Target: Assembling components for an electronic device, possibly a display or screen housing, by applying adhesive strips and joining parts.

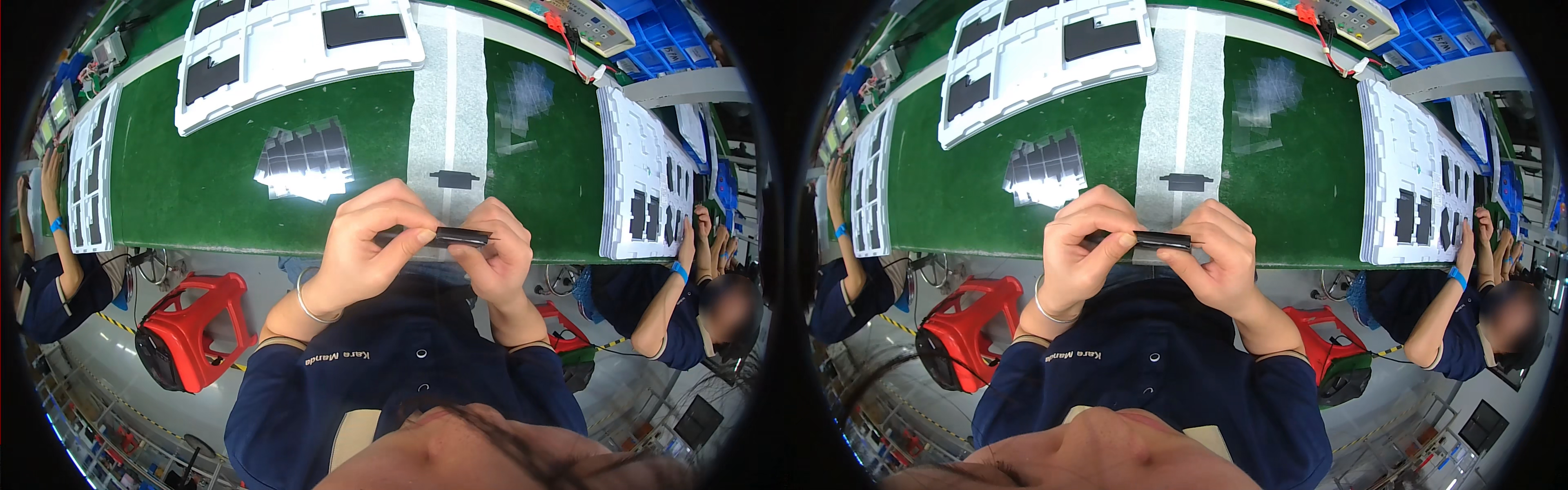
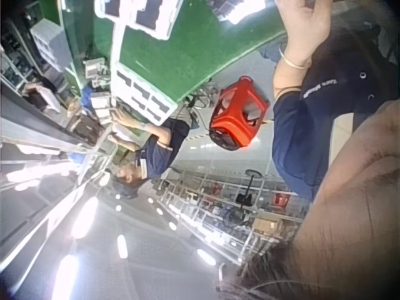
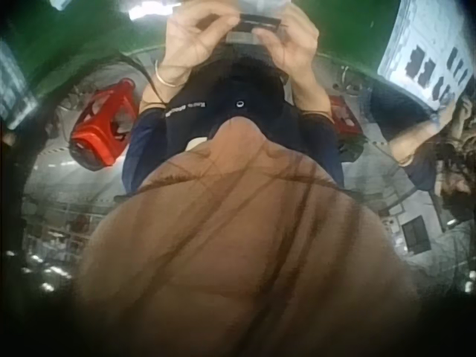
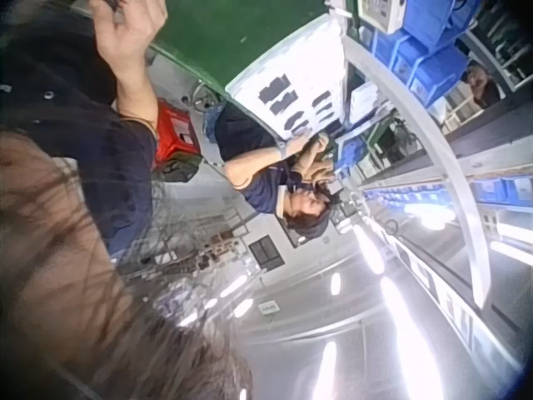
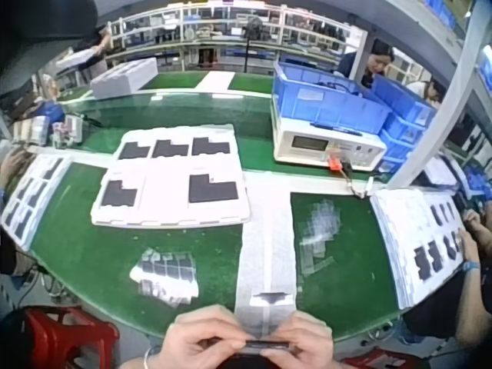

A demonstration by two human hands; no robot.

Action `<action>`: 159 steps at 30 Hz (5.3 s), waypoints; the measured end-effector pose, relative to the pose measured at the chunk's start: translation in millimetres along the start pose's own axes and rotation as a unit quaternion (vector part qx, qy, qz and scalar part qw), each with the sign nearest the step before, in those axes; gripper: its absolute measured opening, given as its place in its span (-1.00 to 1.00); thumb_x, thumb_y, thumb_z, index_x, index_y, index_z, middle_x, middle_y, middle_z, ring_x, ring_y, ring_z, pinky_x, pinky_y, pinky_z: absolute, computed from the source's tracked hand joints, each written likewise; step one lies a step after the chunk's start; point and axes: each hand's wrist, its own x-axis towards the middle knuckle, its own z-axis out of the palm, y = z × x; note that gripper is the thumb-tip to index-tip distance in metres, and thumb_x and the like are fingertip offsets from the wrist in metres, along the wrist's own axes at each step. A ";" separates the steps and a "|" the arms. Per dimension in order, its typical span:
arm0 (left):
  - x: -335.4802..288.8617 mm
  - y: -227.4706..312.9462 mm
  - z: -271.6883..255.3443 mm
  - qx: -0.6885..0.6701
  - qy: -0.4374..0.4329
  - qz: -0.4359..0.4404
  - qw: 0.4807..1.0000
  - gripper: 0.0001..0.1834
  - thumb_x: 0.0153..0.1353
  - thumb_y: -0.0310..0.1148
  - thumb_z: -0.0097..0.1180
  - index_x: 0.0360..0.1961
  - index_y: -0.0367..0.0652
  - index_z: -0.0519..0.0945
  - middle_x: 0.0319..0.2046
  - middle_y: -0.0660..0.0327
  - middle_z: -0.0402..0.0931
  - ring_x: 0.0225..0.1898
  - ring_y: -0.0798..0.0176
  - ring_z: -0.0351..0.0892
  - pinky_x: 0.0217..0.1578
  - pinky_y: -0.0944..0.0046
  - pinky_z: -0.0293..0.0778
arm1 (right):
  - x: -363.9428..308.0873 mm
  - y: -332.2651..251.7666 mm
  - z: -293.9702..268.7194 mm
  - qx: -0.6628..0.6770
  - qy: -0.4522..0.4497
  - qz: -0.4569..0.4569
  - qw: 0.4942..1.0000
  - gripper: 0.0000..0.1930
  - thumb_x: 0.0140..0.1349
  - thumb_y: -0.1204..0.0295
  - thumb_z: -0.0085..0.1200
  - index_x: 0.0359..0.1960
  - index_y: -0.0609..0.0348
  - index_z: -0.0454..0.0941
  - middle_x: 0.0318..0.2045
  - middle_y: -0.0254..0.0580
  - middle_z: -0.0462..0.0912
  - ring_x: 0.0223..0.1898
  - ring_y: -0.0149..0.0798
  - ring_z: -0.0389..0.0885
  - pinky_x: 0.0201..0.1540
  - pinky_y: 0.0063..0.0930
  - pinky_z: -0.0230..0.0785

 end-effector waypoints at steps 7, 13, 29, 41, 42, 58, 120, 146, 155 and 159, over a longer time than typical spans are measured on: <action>4.0 -5.0 2.2 0.096 0.062 0.156 0.981 -0.85 -0.18 -0.61 0.21 -0.49 -0.23 0.59 -0.46 0.23 0.41 -0.31 0.16 0.39 -0.31 0.27 0.37 | 0.8 4.4 2.2 -0.021 0.045 -0.065 0.997 -0.81 -0.20 0.57 0.24 -0.49 0.26 0.53 -0.60 -0.24 0.49 -0.57 -0.26 0.42 -0.52 -0.47 0.24; 1.2 -8.2 17.5 0.148 0.151 0.210 0.955 -0.78 -0.29 -0.64 0.25 -0.51 -0.21 0.59 -0.44 0.24 0.42 -0.24 0.12 0.37 -0.25 0.22 0.36 | -0.2 0.3 10.3 -0.084 0.100 -0.097 0.987 -0.78 -0.24 0.59 0.25 -0.47 0.26 0.52 -0.59 -0.22 0.48 -0.57 -0.24 0.43 -0.54 -0.47 0.26; -1.6 -7.4 23.4 0.330 0.080 0.191 0.921 -0.24 -0.12 0.01 0.21 0.02 -0.32 0.35 0.13 -0.07 0.18 0.17 -0.19 0.04 0.11 -0.09 -0.04 | 5.1 2.5 19.2 -0.116 0.163 0.007 0.980 -0.77 -0.22 0.61 0.21 -0.43 0.29 0.52 -0.61 -0.25 0.46 -0.60 -0.28 0.42 -0.52 -0.53 0.27; -14.7 -10.6 8.5 -0.209 0.083 -0.017 0.974 -0.33 -0.03 -0.71 0.07 0.12 -0.26 0.08 -0.21 -0.11 0.50 -0.16 0.14 0.54 -0.09 0.26 0.43 | 4.9 -4.5 0.0 0.275 0.040 0.142 0.950 -0.79 -0.02 0.57 0.14 -0.31 0.24 0.44 -0.39 -0.31 0.45 -0.37 -0.46 0.32 -0.24 -0.60 0.18; -16.9 -12.2 6.8 -0.210 0.082 -0.017 0.974 -0.33 -0.03 -0.71 0.07 0.12 -0.26 0.08 -0.21 -0.11 0.50 -0.16 0.14 0.54 -0.09 0.26 0.43 | 7.5 -3.9 -4.5 0.274 0.041 0.142 0.950 -0.79 -0.02 0.57 0.14 -0.31 0.24 0.44 -0.39 -0.31 0.45 -0.37 -0.46 0.32 -0.24 -0.60 0.18; -26.8 -15.1 -0.8 -0.181 0.021 0.078 0.980 -0.53 0.03 -0.75 -0.01 -0.03 -0.32 0.16 -0.23 -0.24 0.47 -0.16 0.03 0.54 -0.13 0.20 0.48 | 11.1 -20.9 -0.8 -0.114 0.088 -0.099 0.985 -0.81 -0.22 0.63 0.23 -0.53 0.21 0.48 -0.68 -0.28 0.43 -0.66 -0.30 0.35 -0.60 -0.51 0.15; -26.0 -33.3 8.6 -0.349 0.115 -0.104 0.924 -0.88 0.16 -0.51 -0.01 -0.35 -0.37 0.52 -0.39 0.11 0.52 -0.37 0.29 0.52 -0.37 0.36 0.47 | 26.8 0.7 -2.2 -0.005 -0.057 -0.006 0.998 -0.48 -0.23 0.40 0.29 -0.13 0.31 0.52 -0.51 -0.22 0.47 -0.49 -0.36 0.38 -0.43 -0.54 0.22; -27.1 -41.4 12.9 -0.313 0.151 -0.050 0.936 -0.87 0.13 -0.50 0.06 -0.34 -0.38 0.52 -0.36 0.09 0.52 -0.37 0.28 0.49 -0.33 0.29 0.43 | 29.3 2.2 2.0 0.343 -0.036 0.231 0.910 -0.91 0.12 0.51 0.02 -0.44 0.29 0.50 -0.58 -0.35 0.37 -0.49 -0.48 0.26 -0.43 -0.61 0.09; -17.4 -27.5 21.6 -0.322 0.141 -0.047 0.935 -0.70 0.22 -0.31 -0.06 -0.27 -0.40 0.49 -0.33 -0.04 0.52 -0.36 0.12 0.53 -0.40 0.23 0.48 | 30.5 6.3 3.6 0.278 0.034 0.138 0.950 -0.81 0.19 0.44 -0.05 -0.46 0.32 0.52 -0.56 -0.30 0.42 -0.53 -0.51 0.30 -0.48 -0.65 0.13; -16.2 -28.3 24.2 -0.334 0.156 -0.044 0.929 -0.69 0.23 -0.29 -0.08 -0.24 -0.40 0.47 -0.30 -0.05 0.51 -0.31 0.09 0.54 -0.38 0.23 0.49 | 31.8 4.0 -0.6 0.259 0.004 0.172 0.950 -0.71 0.26 0.34 -0.16 -0.43 0.32 0.50 -0.54 -0.31 0.41 -0.50 -0.51 0.29 -0.43 -0.64 0.13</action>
